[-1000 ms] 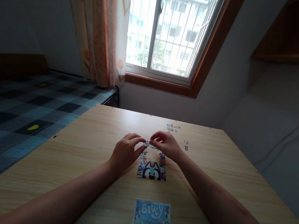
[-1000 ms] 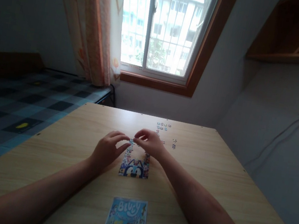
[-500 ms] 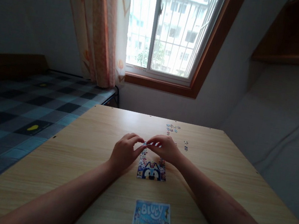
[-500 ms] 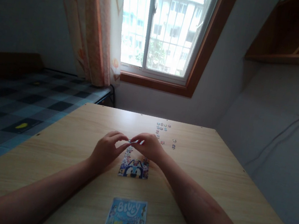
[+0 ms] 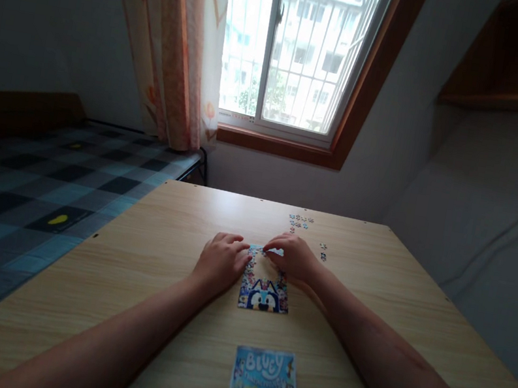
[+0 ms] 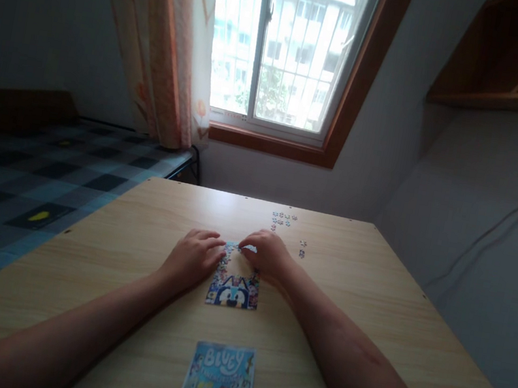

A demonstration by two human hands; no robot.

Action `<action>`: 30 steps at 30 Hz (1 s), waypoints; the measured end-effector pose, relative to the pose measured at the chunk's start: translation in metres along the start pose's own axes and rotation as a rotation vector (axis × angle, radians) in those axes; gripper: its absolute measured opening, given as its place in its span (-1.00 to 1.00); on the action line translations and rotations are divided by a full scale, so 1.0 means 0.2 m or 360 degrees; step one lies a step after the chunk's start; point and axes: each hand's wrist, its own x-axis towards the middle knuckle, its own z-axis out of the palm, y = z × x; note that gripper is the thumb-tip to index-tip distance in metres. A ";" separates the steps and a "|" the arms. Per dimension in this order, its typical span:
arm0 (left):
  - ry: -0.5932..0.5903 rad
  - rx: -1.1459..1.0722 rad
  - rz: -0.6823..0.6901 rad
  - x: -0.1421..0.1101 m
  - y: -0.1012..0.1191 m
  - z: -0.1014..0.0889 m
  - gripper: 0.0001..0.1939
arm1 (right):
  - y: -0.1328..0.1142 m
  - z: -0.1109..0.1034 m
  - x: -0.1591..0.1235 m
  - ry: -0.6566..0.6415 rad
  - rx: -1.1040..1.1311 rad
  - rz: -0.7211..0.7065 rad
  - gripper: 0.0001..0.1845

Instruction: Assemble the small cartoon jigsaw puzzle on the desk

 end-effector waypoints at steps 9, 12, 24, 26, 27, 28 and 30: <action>-0.0045 0.0062 0.0013 0.00 -0.01 0.01 -0.85 | -0.03 0.05 0.01 -0.0018 -0.0171 -0.0044 -0.83; -0.0111 0.0100 -0.0015 0.00 0.01 -0.01 -0.83 | -0.03 0.06 0.01 0.0026 -0.0168 -0.0078 -0.84; -0.0340 0.0117 -0.0161 0.02 0.06 -0.07 -0.75 | -0.03 0.08 -0.02 0.0236 -0.0172 -0.0120 -0.83; -0.0338 0.0108 -0.0159 0.02 0.06 -0.07 -0.75 | -0.01 0.07 -0.02 0.0340 -0.0175 -0.0125 -0.76; -0.0335 0.0102 -0.0159 0.01 0.06 -0.07 -0.76 | 0.00 0.06 -0.02 0.0413 -0.0172 -0.0116 -0.71; -0.0330 0.0095 -0.0159 0.01 0.06 -0.07 -0.76 | 0.00 0.06 -0.02 0.0490 -0.0166 -0.0097 -0.68; -0.0318 0.0084 -0.0155 0.01 0.05 -0.06 -0.77 | 0.01 0.04 -0.02 0.0601 -0.0154 -0.0052 -0.65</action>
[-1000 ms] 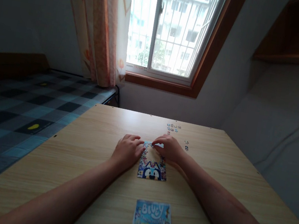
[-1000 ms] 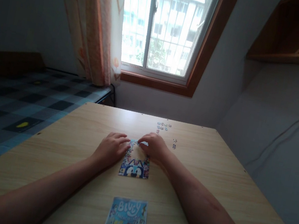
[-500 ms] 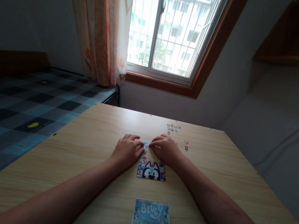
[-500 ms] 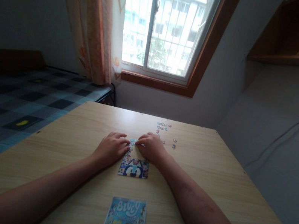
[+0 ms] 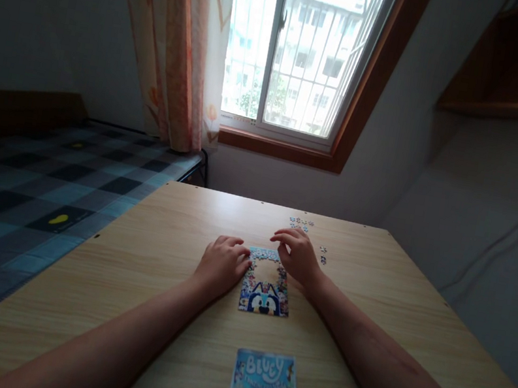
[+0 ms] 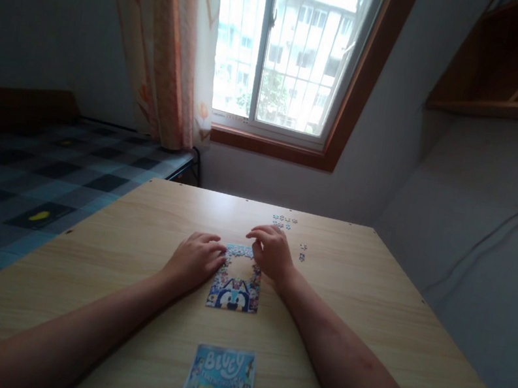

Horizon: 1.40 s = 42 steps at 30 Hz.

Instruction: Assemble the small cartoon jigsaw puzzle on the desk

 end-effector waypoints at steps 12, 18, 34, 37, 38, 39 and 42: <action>-0.0004 0.0008 0.0003 0.00 0.00 -0.01 -0.77 | -0.03 0.04 -0.03 -0.0237 -0.0073 -0.0082 -0.68; 0.0017 0.0010 0.0018 0.00 0.00 0.00 -0.77 | -0.01 0.05 -0.04 -0.0282 -0.0048 -0.0055 -0.66; -0.0016 0.0005 0.0010 0.00 0.00 0.00 -0.77 | -0.03 0.04 -0.03 -0.0128 0.0017 -0.0027 -0.65; -0.0013 -0.0005 0.0009 0.00 -0.01 0.00 -0.77 | -0.02 0.03 -0.02 0.0030 0.0103 0.0074 -0.59; -0.0012 -0.0013 0.0007 0.00 -0.01 0.00 -0.76 | -0.02 0.02 -0.02 0.0079 0.0130 0.0117 -0.58; -0.0008 -0.0026 0.0003 0.01 -0.01 0.00 -0.75 | -0.02 0.02 -0.02 0.0123 0.0152 0.0159 -0.57; 0.0018 -0.0072 -0.0004 0.01 -0.01 0.01 -0.68 | -0.02 0.02 -0.02 0.0192 0.0174 0.0245 -0.56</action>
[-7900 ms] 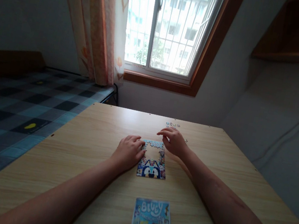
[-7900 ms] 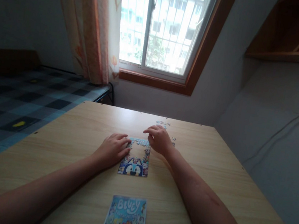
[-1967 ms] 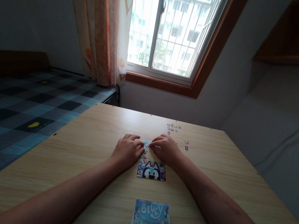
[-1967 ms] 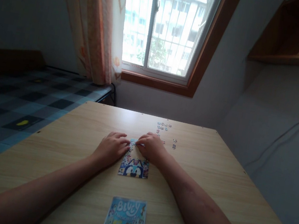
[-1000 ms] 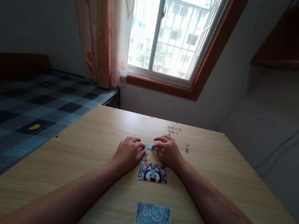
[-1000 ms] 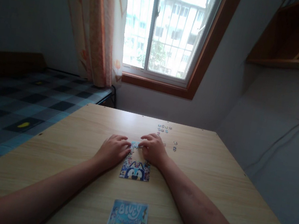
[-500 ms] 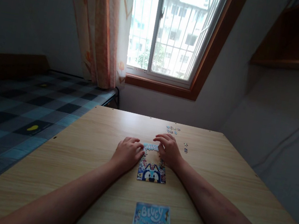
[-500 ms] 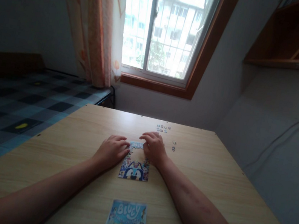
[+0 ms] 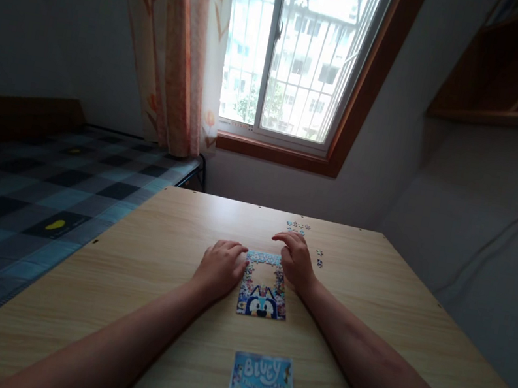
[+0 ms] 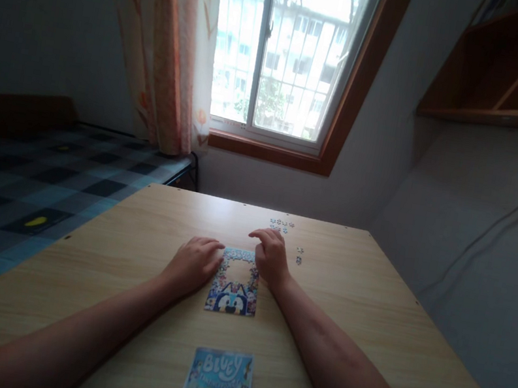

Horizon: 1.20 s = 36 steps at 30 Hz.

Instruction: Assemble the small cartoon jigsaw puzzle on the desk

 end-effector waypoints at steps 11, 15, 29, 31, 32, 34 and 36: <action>-0.0152 0.0202 0.0164 0.02 -0.02 0.04 -0.61 | -0.04 0.00 -0.02 -0.0019 -0.0180 0.0085 -0.60; -0.0143 0.0213 0.0144 0.02 -0.03 0.03 -0.61 | -0.09 -0.08 -0.12 -0.0196 -0.0455 0.0078 -0.48; -0.0031 0.0235 -0.0166 0.05 -0.04 0.03 -0.51 | -0.15 -0.52 -0.54 -0.0893 -0.1000 0.0886 -0.29; -0.0022 0.0262 -0.0216 0.04 -0.03 0.02 -0.51 | -0.16 -0.52 -0.53 -0.0930 -0.0981 0.0928 -0.29; -0.0021 0.0277 -0.0239 0.04 -0.03 0.02 -0.52 | -0.16 -0.52 -0.52 -0.0936 -0.0973 0.0942 -0.29; -0.0020 0.0315 -0.0270 0.04 -0.02 0.01 -0.53 | -0.16 -0.51 -0.51 -0.0936 -0.0964 0.0964 -0.28; -0.0017 0.0357 -0.0271 0.03 -0.02 0.01 -0.56 | -0.15 -0.50 -0.50 -0.0936 -0.0963 0.0991 -0.28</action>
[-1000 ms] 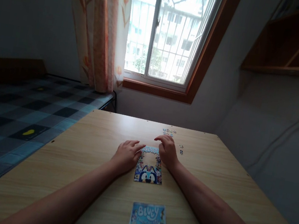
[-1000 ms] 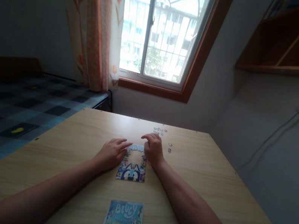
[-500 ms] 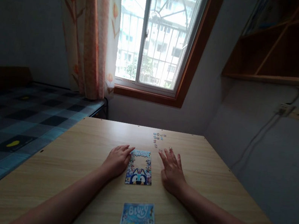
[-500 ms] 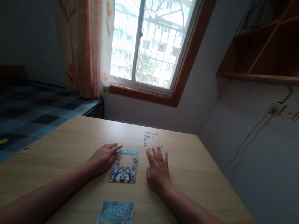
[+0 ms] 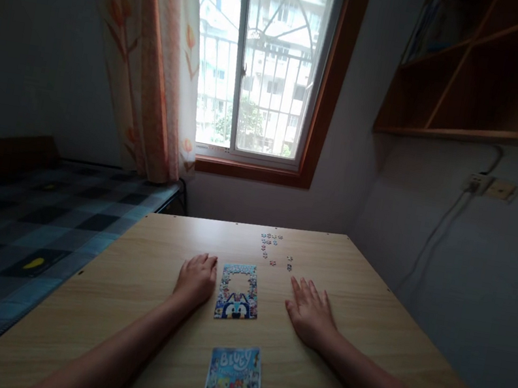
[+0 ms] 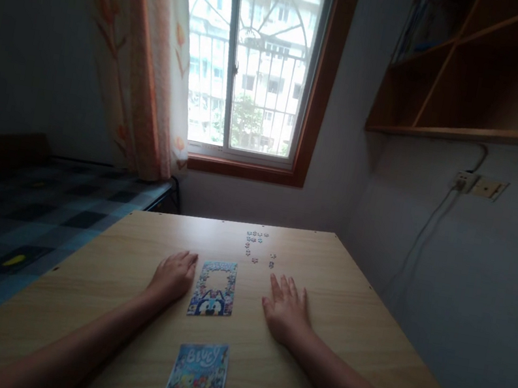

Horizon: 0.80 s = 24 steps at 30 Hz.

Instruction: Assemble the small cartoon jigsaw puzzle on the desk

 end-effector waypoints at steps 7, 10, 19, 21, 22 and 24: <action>-0.0043 0.0036 -0.0161 0.00 0.01 0.00 -0.55 | 0.05 0.02 0.14 0.0013 -0.0030 0.0152 -0.28; -0.0067 0.0024 -0.0247 0.01 0.00 -0.01 -0.56 | 0.08 0.02 0.23 0.0018 -0.0040 0.0218 -0.29; -0.0103 -0.0124 -0.0211 0.01 -0.02 -0.02 -0.60 | 0.20 0.04 0.46 0.0057 -0.0085 0.0374 -0.32; -0.0105 -0.0172 -0.0203 0.01 -0.03 -0.02 -0.62 | 0.22 0.04 0.51 0.0077 -0.0099 0.0403 -0.33; -0.0105 -0.0196 -0.0201 0.01 -0.03 -0.02 -0.63 | 0.23 0.05 0.54 0.0085 -0.0103 0.0423 -0.34; -0.0097 -0.0251 -0.0205 0.01 -0.03 -0.02 -0.65 | 0.25 0.05 0.60 0.0099 -0.0105 0.0470 -0.35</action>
